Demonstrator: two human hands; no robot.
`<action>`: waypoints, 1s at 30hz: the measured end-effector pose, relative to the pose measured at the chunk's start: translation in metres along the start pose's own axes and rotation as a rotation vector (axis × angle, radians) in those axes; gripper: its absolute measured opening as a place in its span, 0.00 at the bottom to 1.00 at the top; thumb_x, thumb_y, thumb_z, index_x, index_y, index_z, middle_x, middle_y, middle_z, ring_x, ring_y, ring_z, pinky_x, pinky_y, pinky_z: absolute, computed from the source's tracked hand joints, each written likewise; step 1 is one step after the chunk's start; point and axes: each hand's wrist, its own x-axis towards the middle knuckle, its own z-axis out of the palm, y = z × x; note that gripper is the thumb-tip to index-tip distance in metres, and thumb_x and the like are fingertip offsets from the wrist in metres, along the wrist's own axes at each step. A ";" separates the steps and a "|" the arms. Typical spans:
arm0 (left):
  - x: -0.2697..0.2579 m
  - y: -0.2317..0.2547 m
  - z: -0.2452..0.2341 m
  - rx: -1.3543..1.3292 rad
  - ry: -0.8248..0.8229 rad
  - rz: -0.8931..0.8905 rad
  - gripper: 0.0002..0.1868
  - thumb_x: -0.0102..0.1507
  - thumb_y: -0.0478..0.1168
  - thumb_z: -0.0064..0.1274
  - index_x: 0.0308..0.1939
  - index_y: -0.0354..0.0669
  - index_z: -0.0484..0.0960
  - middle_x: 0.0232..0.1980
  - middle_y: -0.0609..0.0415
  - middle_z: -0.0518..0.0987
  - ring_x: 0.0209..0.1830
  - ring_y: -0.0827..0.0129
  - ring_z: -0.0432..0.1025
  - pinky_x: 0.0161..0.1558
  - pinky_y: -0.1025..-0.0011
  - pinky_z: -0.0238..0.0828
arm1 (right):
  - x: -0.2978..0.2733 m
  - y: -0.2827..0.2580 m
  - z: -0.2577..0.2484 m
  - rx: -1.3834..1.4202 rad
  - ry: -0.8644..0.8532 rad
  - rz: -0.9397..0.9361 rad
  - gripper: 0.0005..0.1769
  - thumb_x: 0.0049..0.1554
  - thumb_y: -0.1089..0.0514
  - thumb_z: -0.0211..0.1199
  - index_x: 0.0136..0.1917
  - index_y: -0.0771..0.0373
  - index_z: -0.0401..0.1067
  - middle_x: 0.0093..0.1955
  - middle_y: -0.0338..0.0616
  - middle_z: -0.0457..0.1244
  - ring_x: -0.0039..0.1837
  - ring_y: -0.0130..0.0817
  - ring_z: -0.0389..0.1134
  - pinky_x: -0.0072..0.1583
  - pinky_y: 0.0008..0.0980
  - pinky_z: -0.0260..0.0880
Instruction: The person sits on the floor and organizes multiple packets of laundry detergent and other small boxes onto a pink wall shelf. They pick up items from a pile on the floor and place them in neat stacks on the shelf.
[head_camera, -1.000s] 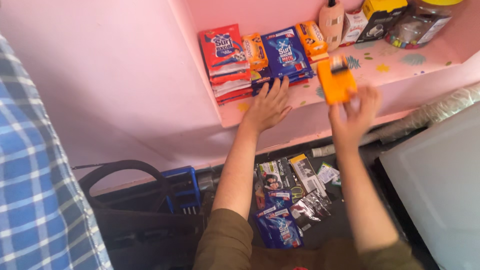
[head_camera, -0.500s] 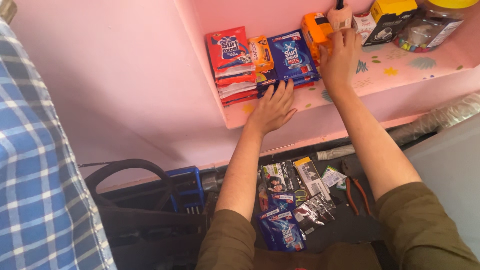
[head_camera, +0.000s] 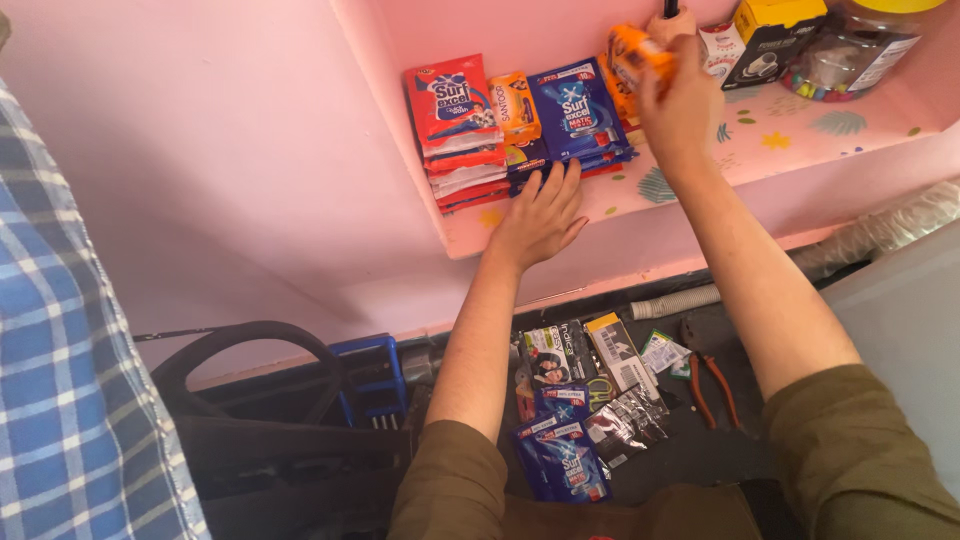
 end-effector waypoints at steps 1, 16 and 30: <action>0.000 0.000 0.000 0.005 0.001 0.000 0.29 0.70 0.60 0.45 0.60 0.38 0.79 0.73 0.45 0.69 0.72 0.56 0.62 0.69 0.57 0.56 | -0.001 0.003 0.001 0.113 0.009 0.093 0.14 0.65 0.58 0.65 0.59 0.66 0.66 0.33 0.50 0.63 0.35 0.53 0.70 0.40 0.48 0.67; -0.003 0.001 0.005 -0.016 -0.013 0.003 0.29 0.70 0.60 0.45 0.60 0.39 0.79 0.73 0.44 0.68 0.72 0.56 0.61 0.70 0.57 0.56 | -0.023 0.021 0.001 0.073 -0.011 -0.011 0.29 0.56 0.59 0.80 0.62 0.62 0.65 0.58 0.49 0.61 0.60 0.48 0.66 0.60 0.41 0.69; 0.000 -0.003 0.003 -0.238 0.098 0.044 0.30 0.69 0.50 0.53 0.73 0.53 0.63 0.81 0.42 0.56 0.77 0.47 0.58 0.68 0.50 0.61 | -0.096 -0.019 -0.059 1.986 -0.179 1.125 0.38 0.61 0.38 0.53 0.68 0.73 0.63 0.61 0.59 0.66 0.64 0.54 0.69 0.66 0.51 0.70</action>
